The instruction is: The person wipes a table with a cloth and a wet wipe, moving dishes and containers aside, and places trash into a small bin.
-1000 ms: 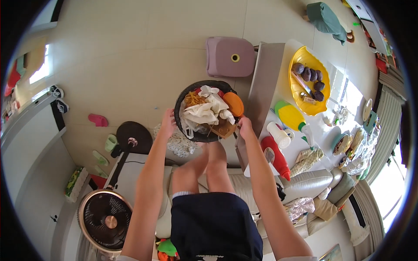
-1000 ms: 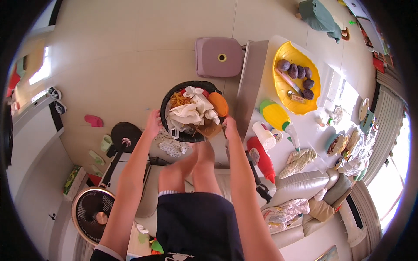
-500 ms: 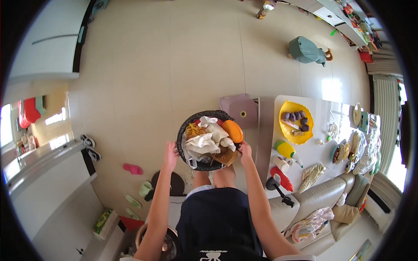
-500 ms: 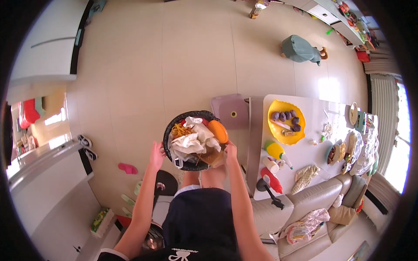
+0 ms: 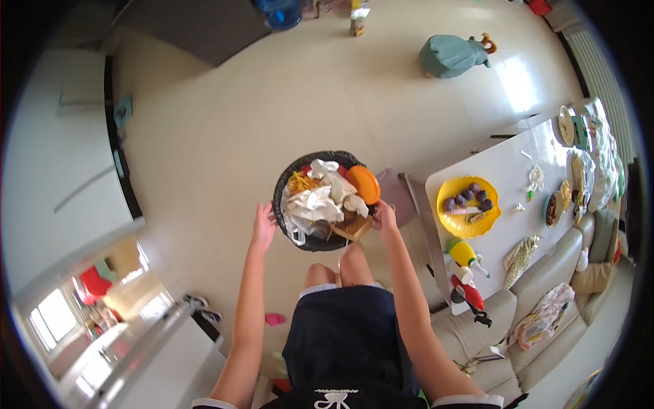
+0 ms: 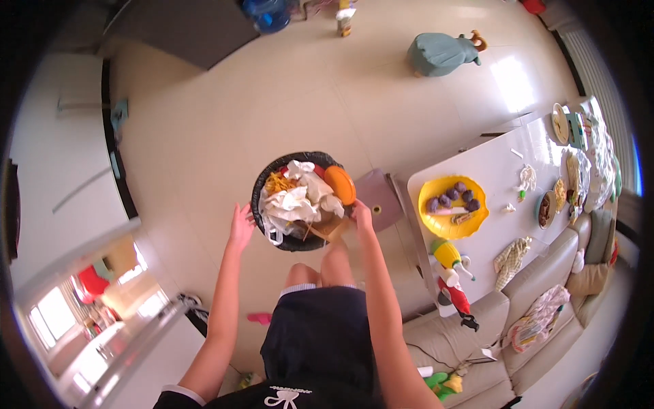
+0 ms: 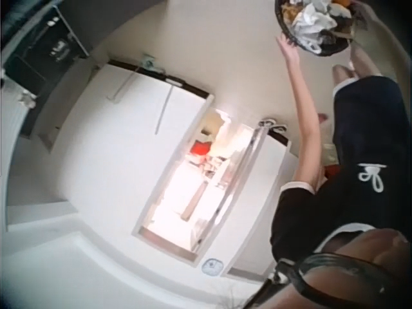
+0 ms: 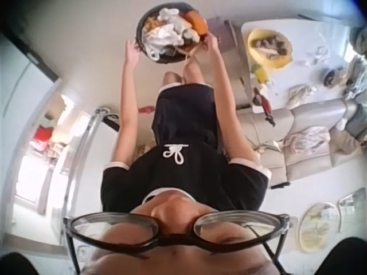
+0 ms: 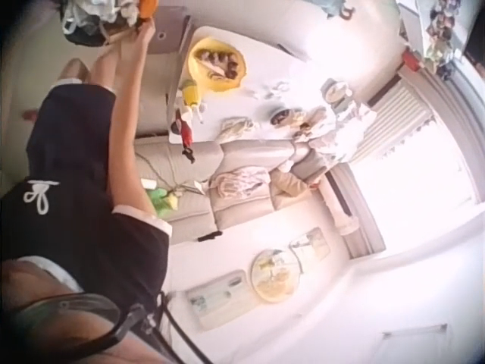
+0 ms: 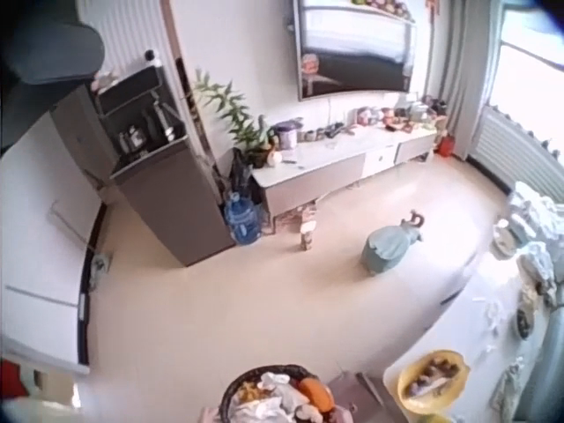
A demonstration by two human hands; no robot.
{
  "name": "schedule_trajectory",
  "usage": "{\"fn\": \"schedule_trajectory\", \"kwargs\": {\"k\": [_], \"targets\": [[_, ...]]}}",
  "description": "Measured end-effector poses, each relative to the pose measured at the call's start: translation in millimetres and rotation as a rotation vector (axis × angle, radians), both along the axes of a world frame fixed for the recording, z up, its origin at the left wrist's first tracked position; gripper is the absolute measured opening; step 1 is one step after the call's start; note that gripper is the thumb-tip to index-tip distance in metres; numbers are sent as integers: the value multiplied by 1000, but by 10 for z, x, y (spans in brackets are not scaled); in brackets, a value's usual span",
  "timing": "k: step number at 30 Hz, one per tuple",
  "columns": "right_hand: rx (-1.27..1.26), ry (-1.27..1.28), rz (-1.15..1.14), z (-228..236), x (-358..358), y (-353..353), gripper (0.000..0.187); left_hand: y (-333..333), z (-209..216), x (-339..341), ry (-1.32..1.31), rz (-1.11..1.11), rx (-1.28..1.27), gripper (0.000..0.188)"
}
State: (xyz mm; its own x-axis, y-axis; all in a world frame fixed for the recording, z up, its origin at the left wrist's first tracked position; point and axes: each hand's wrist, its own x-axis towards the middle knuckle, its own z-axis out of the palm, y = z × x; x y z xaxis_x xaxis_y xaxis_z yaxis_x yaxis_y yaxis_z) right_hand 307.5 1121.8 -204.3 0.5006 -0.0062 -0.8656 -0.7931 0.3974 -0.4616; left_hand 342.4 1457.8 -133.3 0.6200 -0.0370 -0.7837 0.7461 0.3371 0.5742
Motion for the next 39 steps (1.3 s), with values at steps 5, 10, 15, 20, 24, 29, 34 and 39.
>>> {"fn": "schedule_trajectory", "kwargs": {"k": [5,10,15,20,24,29,34,39], "targets": [[48,30,-344,263,519,189,58,-51,-64,1067,-32,-197,28,69],[19,-11,-555,218,866,-5,56,-367,-416,2077,-37,-421,-52,70],[-90,-5,-682,346,1463,-196,47,-1101,-488,3134,-40,-572,-9,77],[-49,44,-907,352,1733,-421,51,-1943,-340,3898,-59,-875,60,85],[43,-26,-1169,-45,1467,-791,51,-2845,-371,4219,-22,-1101,84,85],[27,-61,-1186,-288,1493,-1051,47,-3796,-673,4487,75,-1309,73,70],[23,164,-1413,-320,1840,-1357,44,-4603,-1115,4816,101,-1514,188,66],[151,261,-1504,-638,1770,-1559,54,-5578,-1459,4649,67,-1715,335,59]]}}
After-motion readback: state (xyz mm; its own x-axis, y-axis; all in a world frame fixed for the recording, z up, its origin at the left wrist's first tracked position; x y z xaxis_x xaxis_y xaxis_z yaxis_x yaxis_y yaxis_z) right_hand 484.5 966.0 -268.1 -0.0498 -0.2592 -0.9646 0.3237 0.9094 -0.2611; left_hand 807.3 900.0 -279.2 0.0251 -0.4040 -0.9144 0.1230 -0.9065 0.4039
